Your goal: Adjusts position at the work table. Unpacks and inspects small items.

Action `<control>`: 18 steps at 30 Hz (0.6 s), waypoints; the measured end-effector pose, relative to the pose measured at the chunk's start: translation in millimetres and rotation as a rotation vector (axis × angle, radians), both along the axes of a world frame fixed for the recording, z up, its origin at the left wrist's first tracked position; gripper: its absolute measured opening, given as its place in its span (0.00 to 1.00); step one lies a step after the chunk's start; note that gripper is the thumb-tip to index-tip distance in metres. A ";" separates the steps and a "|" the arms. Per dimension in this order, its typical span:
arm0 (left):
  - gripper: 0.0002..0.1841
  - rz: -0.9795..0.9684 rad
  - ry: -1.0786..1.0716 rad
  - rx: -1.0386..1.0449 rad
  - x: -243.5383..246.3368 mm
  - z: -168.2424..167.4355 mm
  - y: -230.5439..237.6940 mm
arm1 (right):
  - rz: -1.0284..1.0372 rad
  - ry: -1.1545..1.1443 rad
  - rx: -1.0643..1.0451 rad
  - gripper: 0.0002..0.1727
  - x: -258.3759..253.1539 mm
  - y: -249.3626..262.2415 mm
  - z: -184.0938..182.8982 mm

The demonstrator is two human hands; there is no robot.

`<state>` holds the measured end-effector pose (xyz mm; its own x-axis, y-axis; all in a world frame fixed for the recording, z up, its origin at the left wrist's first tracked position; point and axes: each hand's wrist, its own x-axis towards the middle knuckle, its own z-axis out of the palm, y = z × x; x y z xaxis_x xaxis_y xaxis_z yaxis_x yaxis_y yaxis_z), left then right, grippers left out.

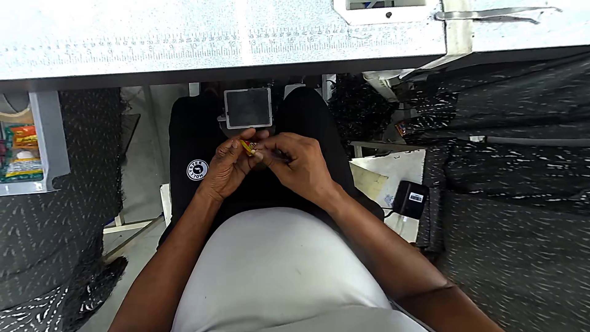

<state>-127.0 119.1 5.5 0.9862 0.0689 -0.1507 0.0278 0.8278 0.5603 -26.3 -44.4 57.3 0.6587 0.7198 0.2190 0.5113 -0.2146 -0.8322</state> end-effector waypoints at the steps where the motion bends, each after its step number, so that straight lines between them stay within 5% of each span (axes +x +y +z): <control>1: 0.21 0.003 0.009 -0.015 0.3 1.4 0.4 | 0.022 -0.034 -0.009 0.06 -2.9 1.4 -0.2; 9: 0.25 -0.046 -0.002 -0.106 1.2 -0.6 0.7 | 0.158 -0.532 -0.144 0.09 -20.1 19.5 -33.6; 18: 0.18 0.011 -0.014 -0.053 -0.3 -1.1 1.2 | -0.053 -0.162 0.054 0.07 -11.2 8.2 -14.7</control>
